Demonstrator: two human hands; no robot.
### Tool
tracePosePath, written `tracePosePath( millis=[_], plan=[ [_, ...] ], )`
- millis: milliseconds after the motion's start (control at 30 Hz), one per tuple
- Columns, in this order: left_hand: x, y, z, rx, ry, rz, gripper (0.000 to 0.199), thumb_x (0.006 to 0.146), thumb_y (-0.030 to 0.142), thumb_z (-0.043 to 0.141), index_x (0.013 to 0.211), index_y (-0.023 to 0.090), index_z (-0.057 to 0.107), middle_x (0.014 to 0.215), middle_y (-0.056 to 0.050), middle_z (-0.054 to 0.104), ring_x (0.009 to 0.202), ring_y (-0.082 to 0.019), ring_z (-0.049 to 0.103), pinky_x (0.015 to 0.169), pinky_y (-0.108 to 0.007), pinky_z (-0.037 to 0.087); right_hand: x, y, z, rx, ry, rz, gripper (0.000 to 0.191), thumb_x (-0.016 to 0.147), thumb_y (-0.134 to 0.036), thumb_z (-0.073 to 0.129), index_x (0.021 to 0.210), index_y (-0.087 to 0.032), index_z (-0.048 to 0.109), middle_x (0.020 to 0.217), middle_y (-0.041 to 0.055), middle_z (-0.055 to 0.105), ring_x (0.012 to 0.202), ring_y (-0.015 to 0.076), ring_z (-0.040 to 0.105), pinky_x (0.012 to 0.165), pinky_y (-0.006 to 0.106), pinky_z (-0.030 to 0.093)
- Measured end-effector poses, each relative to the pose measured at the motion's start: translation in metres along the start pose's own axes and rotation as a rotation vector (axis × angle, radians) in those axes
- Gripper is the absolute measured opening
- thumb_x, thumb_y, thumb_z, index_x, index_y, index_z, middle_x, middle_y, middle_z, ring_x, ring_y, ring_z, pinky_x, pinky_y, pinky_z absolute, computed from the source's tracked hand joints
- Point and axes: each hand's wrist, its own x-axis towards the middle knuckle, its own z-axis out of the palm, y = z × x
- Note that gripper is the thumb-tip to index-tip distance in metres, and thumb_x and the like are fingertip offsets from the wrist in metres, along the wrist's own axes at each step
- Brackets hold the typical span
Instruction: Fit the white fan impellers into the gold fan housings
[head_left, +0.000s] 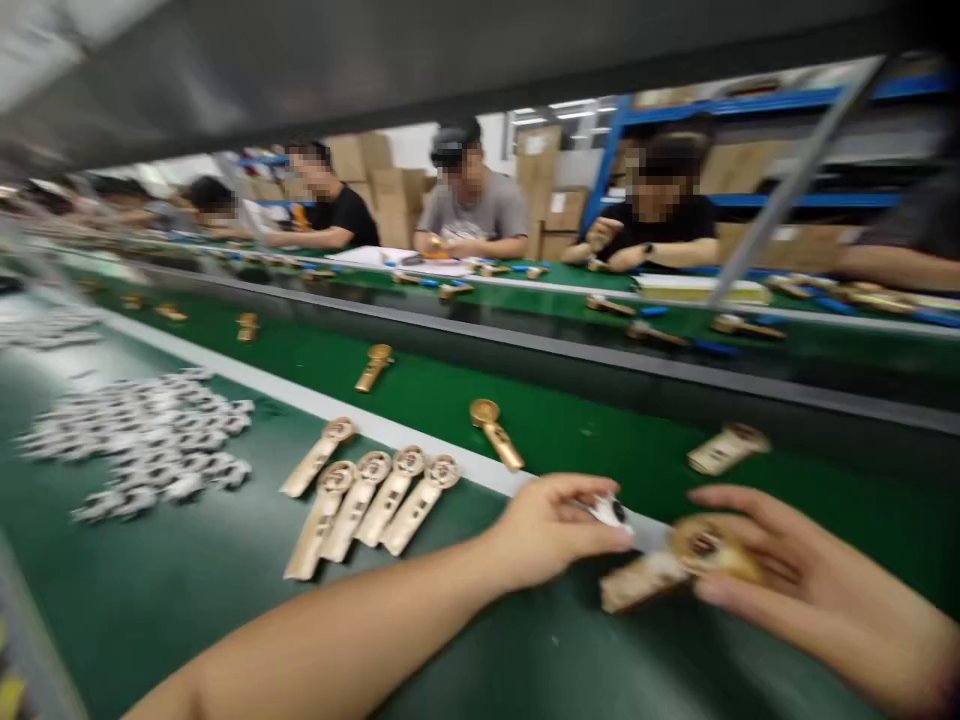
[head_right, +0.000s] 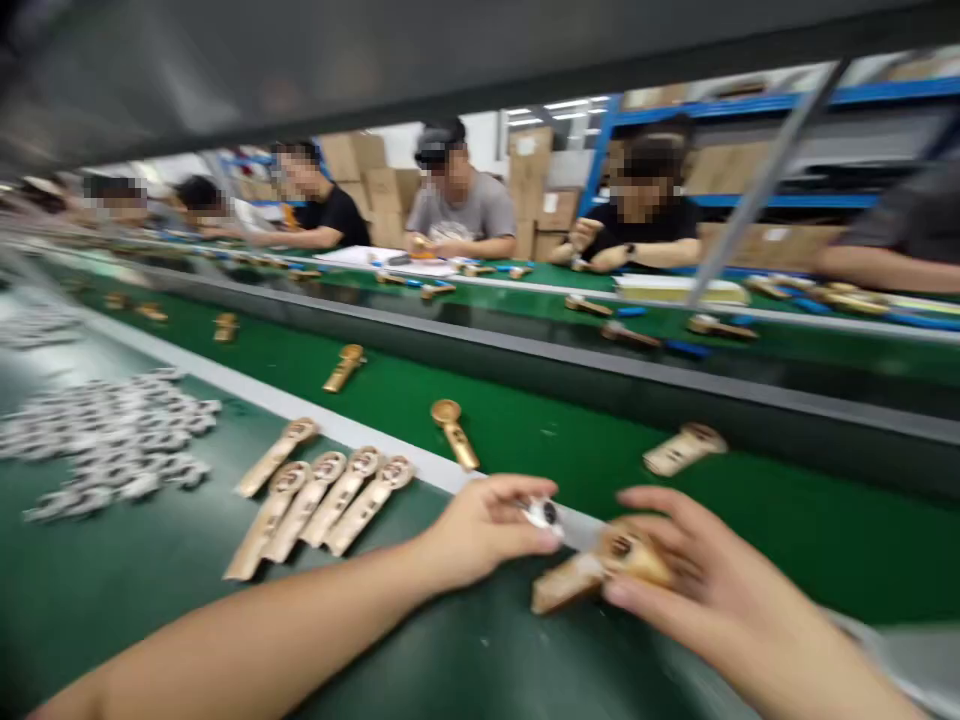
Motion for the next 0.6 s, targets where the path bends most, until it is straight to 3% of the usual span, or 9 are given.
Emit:
tracePosePath(
  millis=[67, 167, 300, 600],
  plan=[
    [-0.002, 0.003, 0.002, -0.023, -0.03, 0.001, 0.063, 0.046, 0.021, 0.096, 0.102, 0.018, 0.066, 0.086, 0.001, 0.07, 0.073, -0.009, 0.067, 0.078, -0.024, 0.054, -0.002, -0.016, -0.004, 0.236, -0.178, 0.319, 0.042, 0.073, -0.039, 0.083, 0.106, -0.028, 0.06, 0.091, 0.0072, 0.075, 0.079, 0.0244, 0.074, 0.064, 0.033, 0.062],
    [-0.004, 0.0, 0.004, 0.013, -0.109, 0.037, 0.044, 0.058, 0.02, 0.092, 0.092, 0.015, 0.063, 0.082, -0.001, 0.072, 0.074, -0.01, 0.069, 0.076, -0.022, 0.054, 0.004, -0.033, 0.002, 0.504, -0.213, 0.549, 0.049, 0.07, -0.03, 0.086, 0.11, -0.022, 0.058, 0.103, 0.0083, 0.075, 0.095, 0.024, 0.074, 0.082, 0.036, 0.062],
    [-0.005, -0.007, 0.005, 0.014, -0.145, 0.071, 0.042, 0.065, 0.018, 0.088, 0.102, 0.014, 0.069, 0.08, -0.003, 0.076, 0.075, -0.013, 0.072, 0.078, -0.026, 0.057, 0.006, -0.042, 0.003, 0.578, -0.268, 0.629, 0.059, 0.072, -0.026, 0.085, 0.125, -0.02, 0.058, 0.115, 0.0101, 0.073, 0.107, 0.025, 0.07, 0.094, 0.039, 0.058],
    [-0.003, -0.009, 0.005, -0.063, -0.161, 0.116, 0.039, 0.064, 0.01, 0.086, 0.101, 0.016, 0.075, 0.08, -0.002, 0.079, 0.075, -0.014, 0.075, 0.08, -0.025, 0.06, 0.002, -0.036, 0.0, 0.525, -0.295, 0.618, 0.061, 0.078, -0.024, 0.081, 0.133, -0.023, 0.056, 0.125, 0.0076, 0.07, 0.114, 0.0244, 0.067, 0.1, 0.038, 0.056]
  ],
)
